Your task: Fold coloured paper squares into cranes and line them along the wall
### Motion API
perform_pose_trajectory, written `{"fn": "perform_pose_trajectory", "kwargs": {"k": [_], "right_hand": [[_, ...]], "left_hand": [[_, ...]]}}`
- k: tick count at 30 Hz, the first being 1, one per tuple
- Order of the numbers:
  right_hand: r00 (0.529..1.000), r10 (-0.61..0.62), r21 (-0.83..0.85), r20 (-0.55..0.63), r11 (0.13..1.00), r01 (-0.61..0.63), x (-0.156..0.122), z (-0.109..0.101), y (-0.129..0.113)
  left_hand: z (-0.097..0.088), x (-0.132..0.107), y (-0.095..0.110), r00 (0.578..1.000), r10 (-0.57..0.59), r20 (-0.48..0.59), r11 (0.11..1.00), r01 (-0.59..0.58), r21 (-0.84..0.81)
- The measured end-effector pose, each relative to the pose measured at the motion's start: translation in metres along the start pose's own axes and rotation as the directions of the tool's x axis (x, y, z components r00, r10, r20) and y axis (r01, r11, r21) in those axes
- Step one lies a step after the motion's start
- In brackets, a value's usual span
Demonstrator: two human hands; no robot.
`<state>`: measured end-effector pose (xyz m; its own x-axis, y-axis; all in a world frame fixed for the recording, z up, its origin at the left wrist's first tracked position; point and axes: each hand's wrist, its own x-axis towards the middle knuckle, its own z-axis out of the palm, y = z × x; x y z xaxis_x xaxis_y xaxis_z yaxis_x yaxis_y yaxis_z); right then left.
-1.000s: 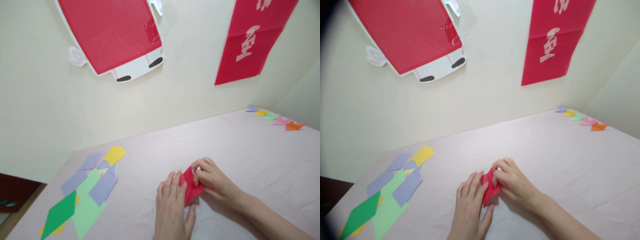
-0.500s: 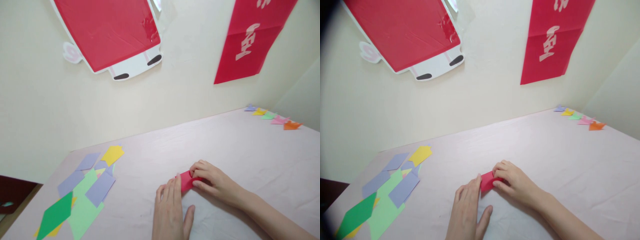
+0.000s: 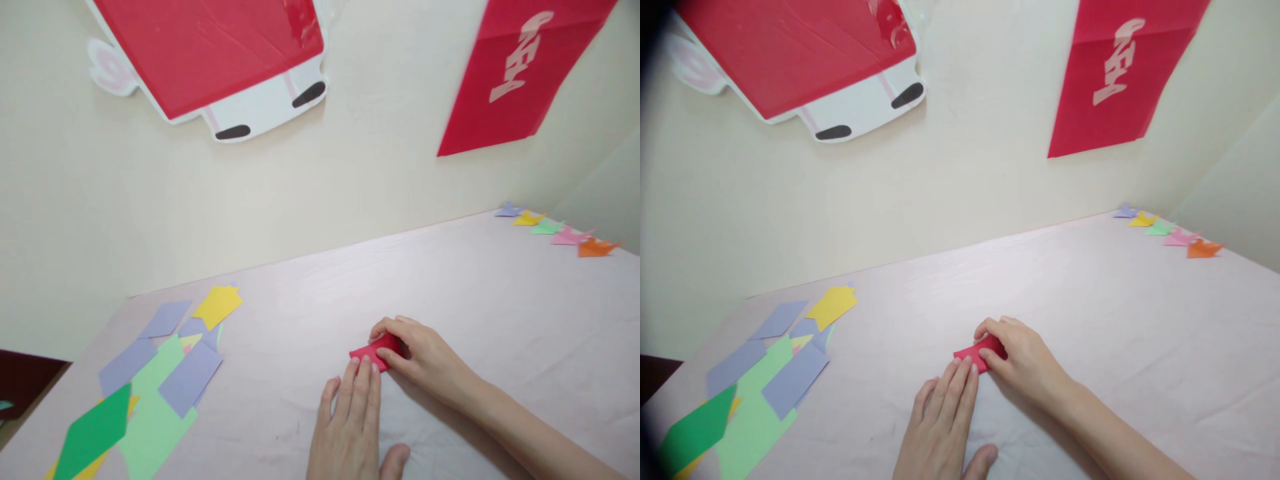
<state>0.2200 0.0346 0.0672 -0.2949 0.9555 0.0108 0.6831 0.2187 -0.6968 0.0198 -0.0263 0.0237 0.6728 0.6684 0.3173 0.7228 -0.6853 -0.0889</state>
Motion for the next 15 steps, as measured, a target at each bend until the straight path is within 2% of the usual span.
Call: {"fn": "perform_pose_trajectory", "kwargs": {"k": [7, 15], "right_hand": [[0.997, -0.078, -0.018, 0.014, 0.997, 0.078, 0.0002, 0.0031, 0.0018], [0.998, -0.061, -0.012, 0.007, 0.998, 0.062, -0.0002, 0.0055, 0.0023]], "left_hand": [[-0.0003, 0.0009, 0.0025, 1.0, 0.0, -0.014, 1.0, 0.0, 0.022], [-0.0038, 0.0031, 0.0024, 1.0, -0.007, -0.007, 1.0, 0.007, 0.015]]}}
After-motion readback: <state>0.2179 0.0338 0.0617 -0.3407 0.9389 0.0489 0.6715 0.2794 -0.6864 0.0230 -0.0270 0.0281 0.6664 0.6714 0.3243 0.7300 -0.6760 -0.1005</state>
